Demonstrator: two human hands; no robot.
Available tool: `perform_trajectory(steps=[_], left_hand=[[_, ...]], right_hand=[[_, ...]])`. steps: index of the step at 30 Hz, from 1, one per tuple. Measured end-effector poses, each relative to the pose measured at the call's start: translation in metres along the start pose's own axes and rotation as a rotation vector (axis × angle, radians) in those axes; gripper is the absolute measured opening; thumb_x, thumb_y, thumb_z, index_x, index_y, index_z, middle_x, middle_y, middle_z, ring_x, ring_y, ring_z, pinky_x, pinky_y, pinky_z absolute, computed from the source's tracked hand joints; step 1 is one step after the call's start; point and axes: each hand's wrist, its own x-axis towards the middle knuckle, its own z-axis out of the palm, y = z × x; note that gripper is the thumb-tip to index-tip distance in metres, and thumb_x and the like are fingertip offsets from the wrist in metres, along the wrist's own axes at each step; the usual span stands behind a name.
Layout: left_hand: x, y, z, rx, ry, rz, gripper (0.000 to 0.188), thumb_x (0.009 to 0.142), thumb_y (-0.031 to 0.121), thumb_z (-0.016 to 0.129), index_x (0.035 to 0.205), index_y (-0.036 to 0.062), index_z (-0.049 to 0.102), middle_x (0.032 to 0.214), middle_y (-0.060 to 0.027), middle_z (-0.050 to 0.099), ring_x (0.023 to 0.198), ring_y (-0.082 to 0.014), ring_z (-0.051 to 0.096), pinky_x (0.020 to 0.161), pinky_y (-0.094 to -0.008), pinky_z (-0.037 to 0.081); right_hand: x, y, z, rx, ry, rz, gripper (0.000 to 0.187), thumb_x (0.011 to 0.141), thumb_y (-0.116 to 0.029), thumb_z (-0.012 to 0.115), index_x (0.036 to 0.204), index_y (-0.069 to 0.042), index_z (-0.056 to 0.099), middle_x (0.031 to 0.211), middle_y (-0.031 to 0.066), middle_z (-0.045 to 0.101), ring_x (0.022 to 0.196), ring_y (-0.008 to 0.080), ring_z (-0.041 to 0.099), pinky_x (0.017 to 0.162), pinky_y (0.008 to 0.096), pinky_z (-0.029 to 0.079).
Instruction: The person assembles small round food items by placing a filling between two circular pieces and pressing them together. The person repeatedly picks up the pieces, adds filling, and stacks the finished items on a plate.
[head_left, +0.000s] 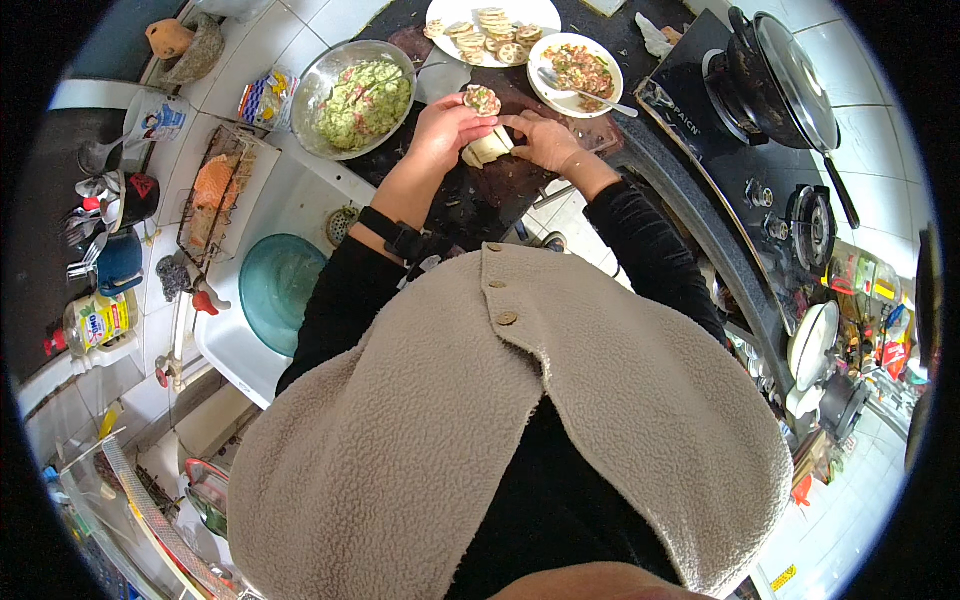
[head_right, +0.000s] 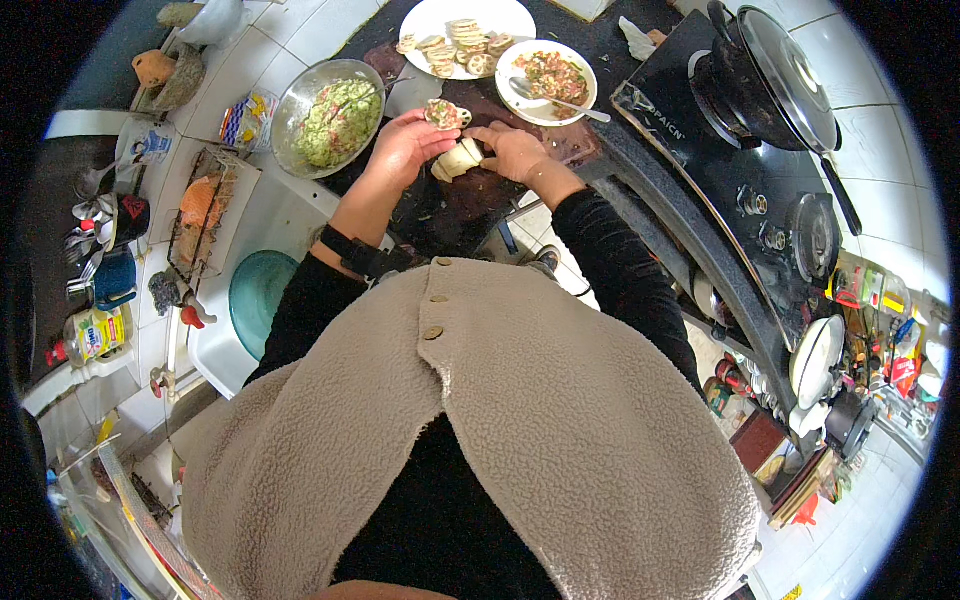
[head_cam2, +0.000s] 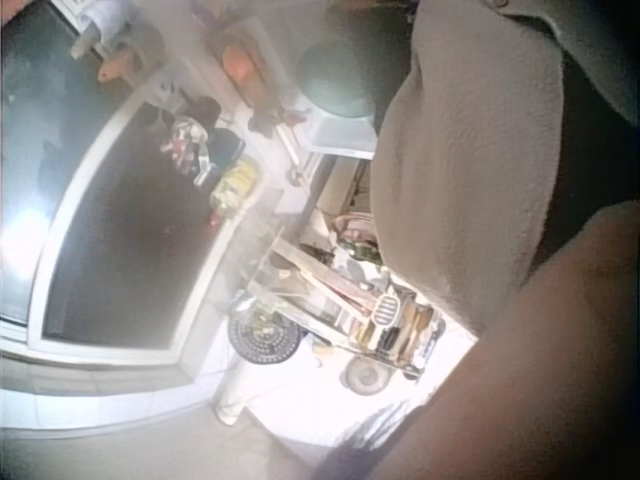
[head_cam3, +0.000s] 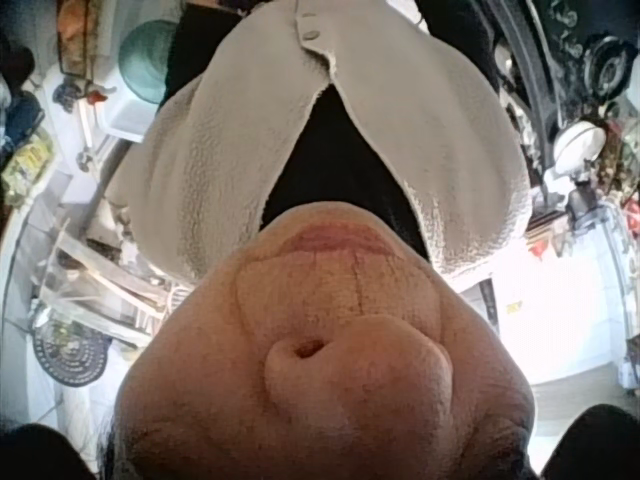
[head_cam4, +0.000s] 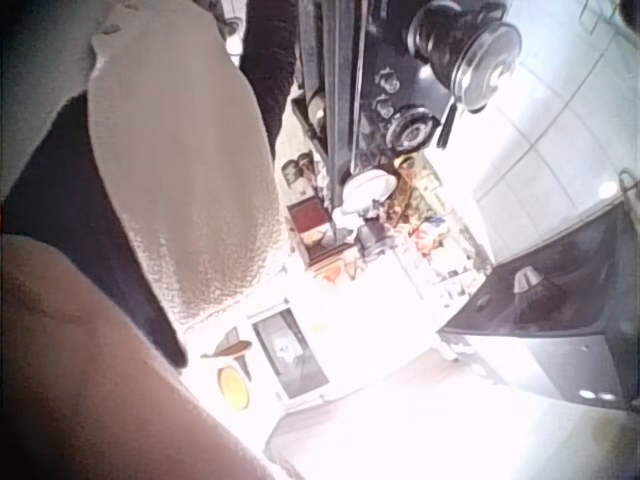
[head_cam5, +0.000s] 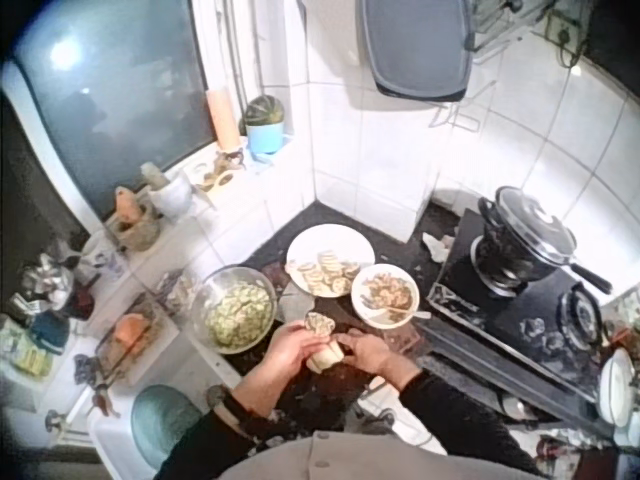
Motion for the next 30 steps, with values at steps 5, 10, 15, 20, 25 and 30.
perform_trajectory(steps=[5, 10, 15, 20, 25, 30], left_hand=[[0.009, -0.025, -0.004, 0.063, -0.041, -0.060, 0.022, 0.085, 0.001, 0.054, 0.106, -0.0061, 0.055, 0.101, -0.0179, 0.064, 0.087, -0.0245, 0.067, 0.076, -0.0308, 0.056], [0.024, -0.033, -0.003, 0.155, 0.001, -0.135, 0.017, 0.085, 0.002, 0.054, 0.101, -0.0054, 0.055, 0.097, -0.0177, 0.064, 0.084, -0.0242, 0.068, 0.069, -0.0296, 0.058], [0.024, -0.032, -0.001, 0.161, 0.014, -0.142, 0.012, 0.086, 0.002, 0.054, 0.096, -0.0043, 0.054, 0.096, -0.0190, 0.064, 0.083, -0.0257, 0.068, 0.065, -0.0286, 0.058], [0.020, -0.027, 0.004, 0.166, 0.051, -0.166, 0.012, 0.086, 0.002, 0.053, 0.097, -0.0041, 0.053, 0.096, -0.0193, 0.064, 0.082, -0.0270, 0.068, 0.065, -0.0301, 0.059], [0.010, -0.019, 0.014, 0.117, 0.013, -0.116, 0.013, 0.085, -0.002, 0.048, 0.097, -0.0053, 0.052, 0.090, -0.0205, 0.062, 0.074, -0.0271, 0.069, 0.059, -0.0317, 0.059], [-0.005, -0.013, 0.028, 0.101, -0.075, -0.112, 0.014, 0.086, 0.002, 0.051, 0.099, -0.0049, 0.052, 0.091, -0.0193, 0.062, 0.076, -0.0271, 0.068, 0.062, -0.0329, 0.059]], right_hand=[[0.001, 0.010, 0.003, 0.017, 0.024, -0.062, 0.053, 0.074, -0.018, 0.070, 0.125, -0.018, 0.052, 0.099, 0.0113, 0.059, 0.092, 0.0312, 0.060, 0.078, 0.0401, 0.049], [-0.003, 0.021, 0.008, 0.126, 0.070, -0.128, 0.051, 0.074, -0.014, 0.071, 0.122, -0.012, 0.054, 0.095, 0.0117, 0.059, 0.089, 0.0310, 0.060, 0.077, 0.0389, 0.049], [-0.007, 0.030, 0.014, 0.298, 0.100, -0.109, 0.051, 0.074, -0.013, 0.071, 0.122, -0.012, 0.055, 0.095, 0.0110, 0.060, 0.084, 0.0282, 0.061, 0.075, 0.0364, 0.050], [-0.015, 0.021, 0.008, 0.437, 0.160, -0.046, 0.050, 0.076, -0.012, 0.070, 0.123, -0.008, 0.052, 0.094, 0.0121, 0.063, 0.080, 0.0251, 0.063, 0.072, 0.0343, 0.051], [-0.036, -0.009, -0.006, 0.490, 0.381, 0.035, 0.053, 0.076, -0.013, 0.072, 0.122, -0.007, 0.048, 0.087, 0.0121, 0.064, 0.077, 0.0234, 0.065, 0.071, 0.0342, 0.052], [-0.037, -0.029, -0.038, 0.314, 0.459, -0.074, 0.050, 0.075, -0.014, 0.071, 0.122, -0.011, 0.052, 0.094, 0.0099, 0.060, 0.076, 0.0239, 0.064, 0.071, 0.0333, 0.052]])
